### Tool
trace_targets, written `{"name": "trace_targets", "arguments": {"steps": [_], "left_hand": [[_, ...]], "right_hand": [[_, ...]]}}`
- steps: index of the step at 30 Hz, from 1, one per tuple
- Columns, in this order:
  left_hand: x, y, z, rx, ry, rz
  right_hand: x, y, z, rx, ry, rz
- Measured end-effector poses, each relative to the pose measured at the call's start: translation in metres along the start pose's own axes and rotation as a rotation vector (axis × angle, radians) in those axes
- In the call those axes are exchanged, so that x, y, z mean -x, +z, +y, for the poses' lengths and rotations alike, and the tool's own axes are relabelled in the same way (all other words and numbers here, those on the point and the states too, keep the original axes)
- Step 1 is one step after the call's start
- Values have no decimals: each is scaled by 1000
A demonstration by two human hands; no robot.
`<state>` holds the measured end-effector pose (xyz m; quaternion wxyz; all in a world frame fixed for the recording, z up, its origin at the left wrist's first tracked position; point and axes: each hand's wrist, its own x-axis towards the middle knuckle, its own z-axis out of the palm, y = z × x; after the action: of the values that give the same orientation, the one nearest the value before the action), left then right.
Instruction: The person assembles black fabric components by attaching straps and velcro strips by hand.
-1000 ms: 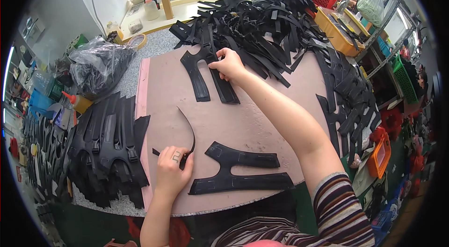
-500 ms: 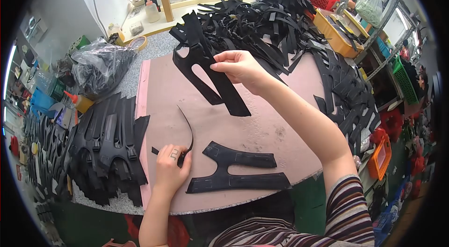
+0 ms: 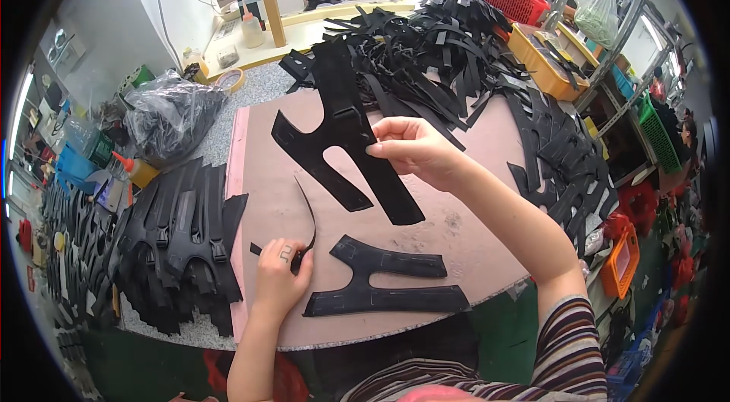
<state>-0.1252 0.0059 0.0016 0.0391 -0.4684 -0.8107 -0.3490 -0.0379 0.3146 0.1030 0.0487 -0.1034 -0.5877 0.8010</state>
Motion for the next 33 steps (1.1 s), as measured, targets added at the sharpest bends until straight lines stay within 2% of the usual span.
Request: {"name": "trace_targets", "arguments": {"steps": [3, 18, 21, 22, 28, 33], "left_hand": [[-1, 0, 2, 11, 3, 6], [0, 0, 1, -2, 1, 4], [-3, -1, 3, 5, 5, -4], [-1, -1, 2, 0, 17, -3], [-3, -2, 4, -8, 21, 5], [-4, -3, 6, -3, -8, -16]], "right_hand": [[4, -7, 5, -50, -18, -64], [17, -15, 15, -111, 30, -120], [13, -21, 27, -107, -18, -71], [11, -25, 35, -122, -117, -98], [26, -32, 31, -389, 5, -23], [35, -31, 32, -382, -17, -56]]}}
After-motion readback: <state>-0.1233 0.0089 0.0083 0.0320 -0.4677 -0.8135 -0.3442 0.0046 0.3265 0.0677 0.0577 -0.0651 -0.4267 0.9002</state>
